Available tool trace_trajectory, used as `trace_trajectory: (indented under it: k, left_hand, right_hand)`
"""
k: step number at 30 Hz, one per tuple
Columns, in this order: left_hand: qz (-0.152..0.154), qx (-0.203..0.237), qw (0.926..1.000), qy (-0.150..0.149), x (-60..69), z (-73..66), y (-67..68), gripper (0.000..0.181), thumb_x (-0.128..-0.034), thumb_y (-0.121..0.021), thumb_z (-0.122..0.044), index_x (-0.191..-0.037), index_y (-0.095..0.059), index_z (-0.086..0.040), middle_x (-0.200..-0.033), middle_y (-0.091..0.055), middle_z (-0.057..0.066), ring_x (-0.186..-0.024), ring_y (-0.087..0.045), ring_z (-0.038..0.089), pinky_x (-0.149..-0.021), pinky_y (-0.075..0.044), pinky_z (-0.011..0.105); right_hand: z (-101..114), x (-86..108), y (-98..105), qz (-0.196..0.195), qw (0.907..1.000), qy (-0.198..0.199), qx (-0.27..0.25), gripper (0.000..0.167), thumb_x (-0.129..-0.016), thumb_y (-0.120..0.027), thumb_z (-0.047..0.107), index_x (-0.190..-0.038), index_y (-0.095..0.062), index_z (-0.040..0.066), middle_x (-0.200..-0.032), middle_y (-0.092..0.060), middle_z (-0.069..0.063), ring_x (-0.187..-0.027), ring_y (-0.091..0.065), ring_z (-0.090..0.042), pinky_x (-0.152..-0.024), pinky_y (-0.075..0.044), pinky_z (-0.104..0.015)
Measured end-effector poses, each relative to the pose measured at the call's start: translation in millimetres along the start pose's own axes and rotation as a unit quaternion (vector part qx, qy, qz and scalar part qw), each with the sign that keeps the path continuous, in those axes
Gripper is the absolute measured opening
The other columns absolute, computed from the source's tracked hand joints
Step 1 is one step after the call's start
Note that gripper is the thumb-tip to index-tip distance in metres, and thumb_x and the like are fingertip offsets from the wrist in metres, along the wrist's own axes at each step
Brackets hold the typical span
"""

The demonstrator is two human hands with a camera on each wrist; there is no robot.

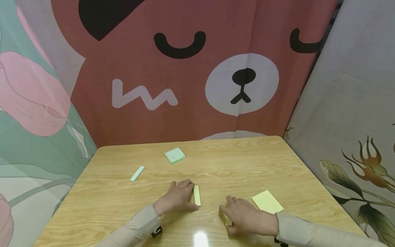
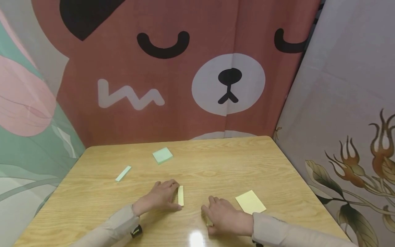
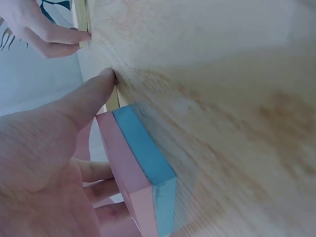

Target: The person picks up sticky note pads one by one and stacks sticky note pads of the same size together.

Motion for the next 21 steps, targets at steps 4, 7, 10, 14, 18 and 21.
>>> trace_trajectory:
  k: [4, 7, 10, 14, 18, 21]
  left_hand:
    - [0.001, 0.003, 1.0, 0.002, -0.2, -0.4, -0.8, 0.081, -0.0813, -0.075, -0.057, -0.137, -0.053, -0.001, -0.131, -0.051, 0.007, -0.128, -0.047, 0.03, -0.104, -0.031, 0.067]
    - [-0.001, 0.005, 1.0, 0.002, 0.0, -0.8, -0.5, 0.081, -0.0811, -0.075, -0.056, -0.137, -0.053, -0.001, -0.131, -0.051, 0.007, -0.128, -0.047, 0.03, -0.104, -0.031, 0.066]
    - [-0.003, 0.005, 1.0, 0.001, 0.3, -1.0, 0.4, 0.081, -0.081, -0.076, -0.055, -0.136, -0.053, -0.001, -0.131, -0.052, 0.007, -0.128, -0.047, 0.031, -0.103, -0.031, 0.066]
    - [-0.006, 0.004, 1.0, 0.001, 0.6, -1.2, 1.7, 0.08, -0.0805, -0.076, -0.054, -0.136, -0.054, -0.001, -0.13, -0.052, 0.007, -0.126, -0.048, 0.03, -0.102, -0.032, 0.066]
    - [-0.006, 0.002, 1.0, 0.003, 0.6, -1.4, 1.9, 0.081, -0.0803, -0.077, -0.055, -0.136, -0.054, -0.001, -0.13, -0.052, 0.007, -0.126, -0.048, 0.03, -0.102, -0.032, 0.066]
    - [-0.005, 0.003, 1.0, 0.005, 0.6, -1.6, 1.3, 0.081, -0.0798, -0.077, -0.055, -0.136, -0.054, -0.001, -0.131, -0.052, 0.007, -0.127, -0.048, 0.03, -0.102, -0.032, 0.066]
  right_hand:
    - [-0.3, -1.1, 1.8, -0.007, 0.9998, -0.007, 0.019, 0.037, -0.075, -0.077, 0.042, -0.093, -0.062, 0.013, -0.081, -0.046, -0.001, -0.065, -0.042, -0.01, -0.053, -0.041, -0.021]
    - [-0.8, -1.3, 2.2, -0.009, 0.9995, -0.007, 0.03, 0.041, -0.075, -0.078, 0.045, -0.093, -0.063, 0.012, -0.081, -0.047, -0.002, -0.064, -0.043, -0.01, -0.051, -0.042, -0.021]
    - [-1.8, -1.2, 1.9, 0.0, 0.9999, -0.006, 0.01, 0.044, -0.075, -0.079, 0.046, -0.097, -0.062, 0.012, -0.082, -0.048, -0.001, -0.064, -0.043, -0.009, -0.05, -0.041, -0.02]
    - [-3.1, -2.0, 1.8, 0.006, 0.9999, -0.001, -0.014, 0.047, -0.075, -0.081, 0.046, -0.101, -0.06, 0.014, -0.083, -0.049, -0.001, -0.064, -0.044, -0.008, -0.05, -0.04, -0.018]
    - [-3.6, -2.9, 2.4, -0.001, 0.9999, 0.007, -0.013, 0.047, -0.074, -0.083, 0.046, -0.099, -0.058, 0.015, -0.082, -0.048, 0.0, -0.063, -0.044, -0.007, -0.048, -0.039, -0.015]
    - [-3.5, -3.0, 2.0, -0.003, 0.9998, 0.01, -0.016, 0.046, -0.073, -0.083, 0.045, -0.097, -0.056, 0.017, -0.082, -0.047, 0.001, -0.063, -0.043, -0.007, -0.048, -0.038, -0.016]
Point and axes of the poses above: each hand's wrist, its own x-axis away from the middle knuckle, its own y-axis out of the back of the hand, z = x × y, the point moved 3 cm from there along -x, towards the middle knuckle
